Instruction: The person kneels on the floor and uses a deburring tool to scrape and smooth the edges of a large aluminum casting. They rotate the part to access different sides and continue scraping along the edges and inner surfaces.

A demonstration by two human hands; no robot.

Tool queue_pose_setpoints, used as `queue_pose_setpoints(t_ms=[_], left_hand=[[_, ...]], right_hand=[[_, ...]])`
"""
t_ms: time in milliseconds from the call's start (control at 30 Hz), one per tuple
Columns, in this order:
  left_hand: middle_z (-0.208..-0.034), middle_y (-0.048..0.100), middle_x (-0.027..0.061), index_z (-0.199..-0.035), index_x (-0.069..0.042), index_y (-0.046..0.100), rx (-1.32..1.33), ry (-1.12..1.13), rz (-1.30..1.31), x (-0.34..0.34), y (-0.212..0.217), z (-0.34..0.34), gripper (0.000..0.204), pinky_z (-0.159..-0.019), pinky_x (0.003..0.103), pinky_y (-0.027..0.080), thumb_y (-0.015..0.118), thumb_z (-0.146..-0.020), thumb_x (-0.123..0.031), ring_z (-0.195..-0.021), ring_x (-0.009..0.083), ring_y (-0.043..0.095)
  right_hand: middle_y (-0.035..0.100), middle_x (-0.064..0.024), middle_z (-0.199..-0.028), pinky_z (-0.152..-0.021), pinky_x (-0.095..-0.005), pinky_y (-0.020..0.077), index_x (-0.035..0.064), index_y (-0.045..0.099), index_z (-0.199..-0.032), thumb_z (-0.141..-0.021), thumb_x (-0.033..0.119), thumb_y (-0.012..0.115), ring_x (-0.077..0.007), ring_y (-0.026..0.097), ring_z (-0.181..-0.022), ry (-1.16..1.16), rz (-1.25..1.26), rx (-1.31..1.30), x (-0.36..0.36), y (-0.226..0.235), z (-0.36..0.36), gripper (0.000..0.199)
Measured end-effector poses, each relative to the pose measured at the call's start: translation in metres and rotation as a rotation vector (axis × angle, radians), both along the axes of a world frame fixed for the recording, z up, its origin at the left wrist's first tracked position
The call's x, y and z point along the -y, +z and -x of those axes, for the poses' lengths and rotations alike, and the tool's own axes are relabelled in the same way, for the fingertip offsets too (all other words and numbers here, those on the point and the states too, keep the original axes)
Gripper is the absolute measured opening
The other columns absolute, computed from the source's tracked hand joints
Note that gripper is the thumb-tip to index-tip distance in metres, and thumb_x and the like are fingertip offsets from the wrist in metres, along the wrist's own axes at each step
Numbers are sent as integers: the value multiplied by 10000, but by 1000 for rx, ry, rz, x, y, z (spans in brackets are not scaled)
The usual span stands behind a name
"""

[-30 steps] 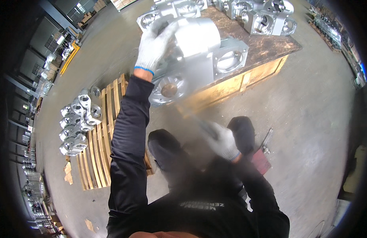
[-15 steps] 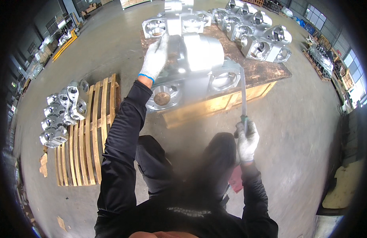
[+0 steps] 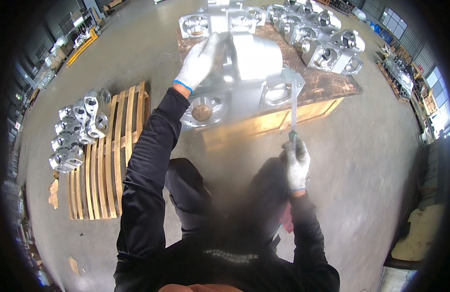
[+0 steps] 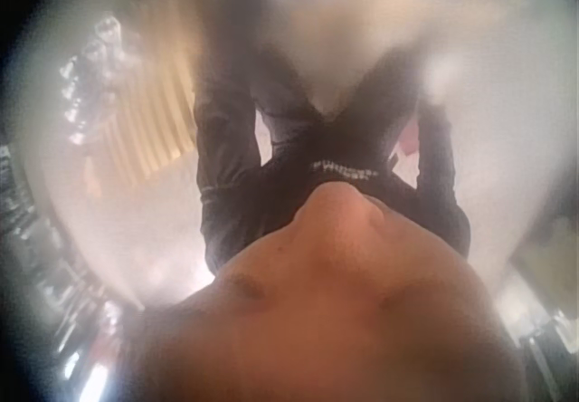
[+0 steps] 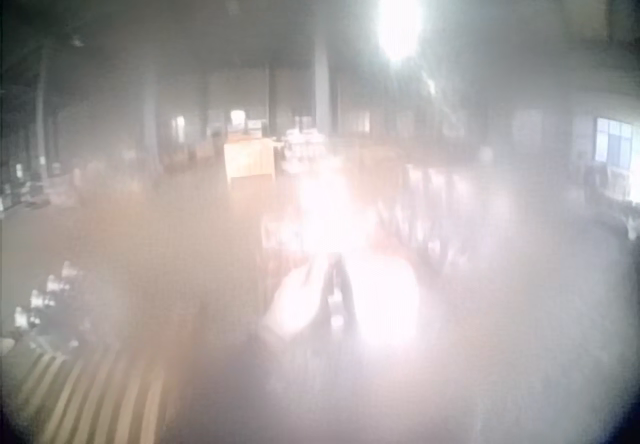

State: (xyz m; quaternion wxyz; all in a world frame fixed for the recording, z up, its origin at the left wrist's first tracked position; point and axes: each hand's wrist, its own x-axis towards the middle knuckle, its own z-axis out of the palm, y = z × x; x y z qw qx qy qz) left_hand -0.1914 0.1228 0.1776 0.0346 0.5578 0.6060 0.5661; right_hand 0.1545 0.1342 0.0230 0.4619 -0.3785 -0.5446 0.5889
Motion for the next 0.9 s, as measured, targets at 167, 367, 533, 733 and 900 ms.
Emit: queue_pose_setpoints(t_ms=[167,367,533,733,900], left_hand=[[-1138,740,237,-1334,-85,686,-10,1,-83,-1,-7,0,559,-964,441,516,379,-1126,-504,-1105,400,698],[-1233,728,218,-1344,-65,687,33,50,-21,20,-4,-14,569,-1051,423,478,395,-1115,-497,-1186,368,683],[-1004,710,128,-1288,50,655,53,203,-85,85,-67,-52,337,-812,351,526,543,-1093,-200,-892,211,663],[-841,630,84,-987,2,682,731,433,211,116,-213,-79,432,-748,349,484,553,-1110,-392,-797,152,569],[-789,623,118,-942,13,654,702,361,285,114,-254,-54,510,-738,398,479,498,-1112,-442,-731,212,570]], right_hand=[[661,-6,-879,-604,-239,469,3,655,-1218,-1069,184,645,-78,592,-669,48,13,43,21,-26,-3,235],[682,-4,-944,-705,-256,531,0,645,-1317,-951,22,749,-79,630,-791,268,-100,317,45,-50,6,381],[735,-44,-1045,-775,-269,567,-2,642,-1345,-980,75,726,-95,677,-869,421,-22,348,61,-66,40,382],[703,-49,-956,-646,-277,553,10,584,-1435,-1025,153,682,-95,645,-724,571,-69,373,68,-50,86,445],[593,-10,-798,-540,-263,480,47,500,-1553,-1063,206,603,-95,563,-602,773,403,101,65,-34,105,525]])
